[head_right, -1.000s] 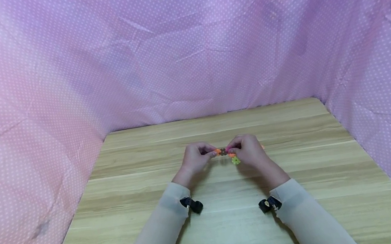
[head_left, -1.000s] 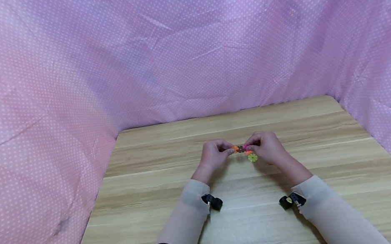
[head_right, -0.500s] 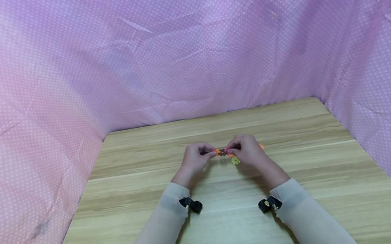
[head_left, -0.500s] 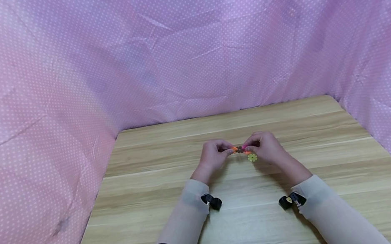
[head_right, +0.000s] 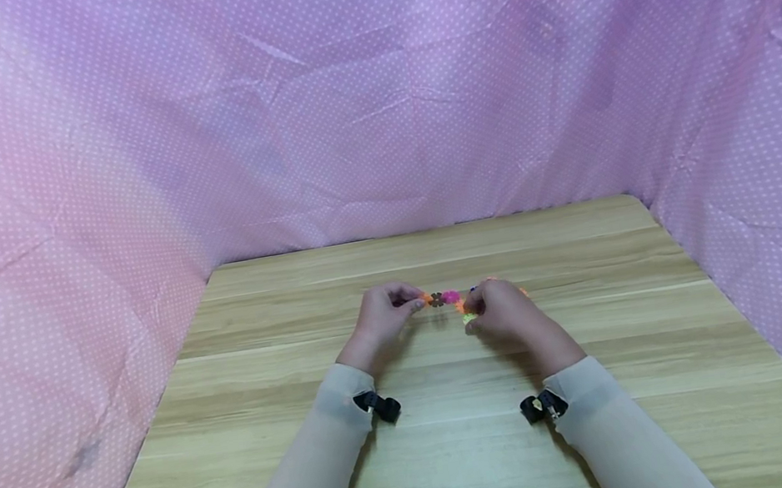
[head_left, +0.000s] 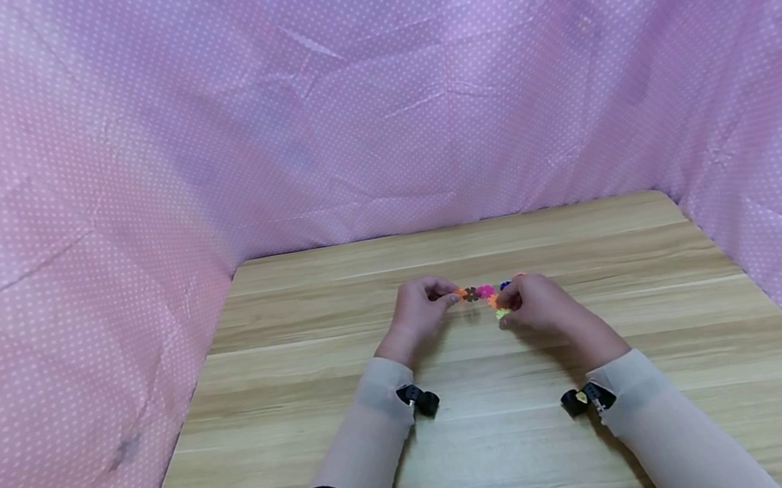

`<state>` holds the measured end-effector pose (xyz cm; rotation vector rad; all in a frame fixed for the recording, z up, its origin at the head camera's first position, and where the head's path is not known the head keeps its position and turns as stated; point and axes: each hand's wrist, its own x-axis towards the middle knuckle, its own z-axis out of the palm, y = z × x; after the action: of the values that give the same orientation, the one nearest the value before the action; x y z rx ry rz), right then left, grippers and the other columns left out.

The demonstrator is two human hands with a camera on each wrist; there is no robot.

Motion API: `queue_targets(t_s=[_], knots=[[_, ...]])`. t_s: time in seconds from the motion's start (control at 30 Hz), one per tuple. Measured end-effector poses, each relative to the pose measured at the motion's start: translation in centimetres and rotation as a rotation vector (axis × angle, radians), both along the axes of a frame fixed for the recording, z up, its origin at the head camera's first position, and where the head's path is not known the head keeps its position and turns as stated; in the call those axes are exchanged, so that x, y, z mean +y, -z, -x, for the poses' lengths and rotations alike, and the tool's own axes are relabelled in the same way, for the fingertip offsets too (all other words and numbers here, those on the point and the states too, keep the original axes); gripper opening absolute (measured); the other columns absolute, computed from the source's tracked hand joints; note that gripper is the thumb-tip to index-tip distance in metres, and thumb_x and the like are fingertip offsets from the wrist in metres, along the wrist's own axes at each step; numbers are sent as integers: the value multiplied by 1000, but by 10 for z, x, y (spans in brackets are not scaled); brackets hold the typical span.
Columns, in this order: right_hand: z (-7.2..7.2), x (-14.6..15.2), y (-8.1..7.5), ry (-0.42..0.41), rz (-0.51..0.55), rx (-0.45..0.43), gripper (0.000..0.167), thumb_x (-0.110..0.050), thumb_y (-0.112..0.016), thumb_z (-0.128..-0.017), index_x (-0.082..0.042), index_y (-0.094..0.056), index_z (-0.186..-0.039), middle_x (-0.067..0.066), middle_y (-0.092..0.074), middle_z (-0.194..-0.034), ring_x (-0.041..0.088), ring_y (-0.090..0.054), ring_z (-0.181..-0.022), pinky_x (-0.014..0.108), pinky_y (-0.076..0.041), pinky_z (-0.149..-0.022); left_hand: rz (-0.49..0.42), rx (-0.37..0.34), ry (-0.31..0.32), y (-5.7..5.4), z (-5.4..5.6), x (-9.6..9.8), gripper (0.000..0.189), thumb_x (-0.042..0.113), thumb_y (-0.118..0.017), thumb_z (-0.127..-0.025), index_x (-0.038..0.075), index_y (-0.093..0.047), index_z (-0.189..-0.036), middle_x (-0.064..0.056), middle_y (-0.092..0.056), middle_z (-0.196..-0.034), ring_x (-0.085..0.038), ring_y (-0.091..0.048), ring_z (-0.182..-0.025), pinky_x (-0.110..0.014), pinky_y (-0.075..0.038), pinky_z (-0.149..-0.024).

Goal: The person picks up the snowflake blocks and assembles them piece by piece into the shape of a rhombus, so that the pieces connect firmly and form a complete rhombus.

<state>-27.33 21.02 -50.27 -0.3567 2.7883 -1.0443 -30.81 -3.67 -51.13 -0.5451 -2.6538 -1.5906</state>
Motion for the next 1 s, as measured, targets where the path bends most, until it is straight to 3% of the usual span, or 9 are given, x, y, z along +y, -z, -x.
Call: queue_targets(t_s=[0.2, 0.43, 0.73, 1.0], knots=[[1, 2, 2, -15, -37, -8, 23, -9, -87, -86, -5, -79, -107, 7, -68, -98, 22, -62, -89, 41, -56, -81, -11, -14, -2, 1, 1, -2, 6, 11, -81, -93, 17, -81, -92, 9, -74, -86, -10, -66, -78, -25, -56, -69], [3, 3, 4, -32, -52, 30, 13, -8, -88, -84, -9, -77, -93, 3, -67, -90, 20, -62, -84, 39, -55, -77, -33, -25, -4, -1, 1, -1, 6, 11, -82, -92, 16, -81, -93, 8, -74, -87, -11, -67, -78, -26, -57, -69], [2, 2, 4, -38, -8, 5, 22, 4, -75, -84, -5, -67, -103, 5, -61, -87, 21, -56, -80, 35, -48, -69, -45, -24, -8, -1, 1, -1, 6, 10, -82, -91, 15, -80, -93, 6, -74, -86, -11, -68, -77, -26, -58, -69], [1, 3, 2, 45, -63, 5, 25, -19, -85, -89, -4, -74, -107, 5, -64, -92, 21, -58, -84, 38, -52, -75, -46, -9, 5, -1, 2, -2, 7, 10, -82, -92, 17, -80, -93, 8, -74, -85, -11, -68, -77, -26, -58, -68]])
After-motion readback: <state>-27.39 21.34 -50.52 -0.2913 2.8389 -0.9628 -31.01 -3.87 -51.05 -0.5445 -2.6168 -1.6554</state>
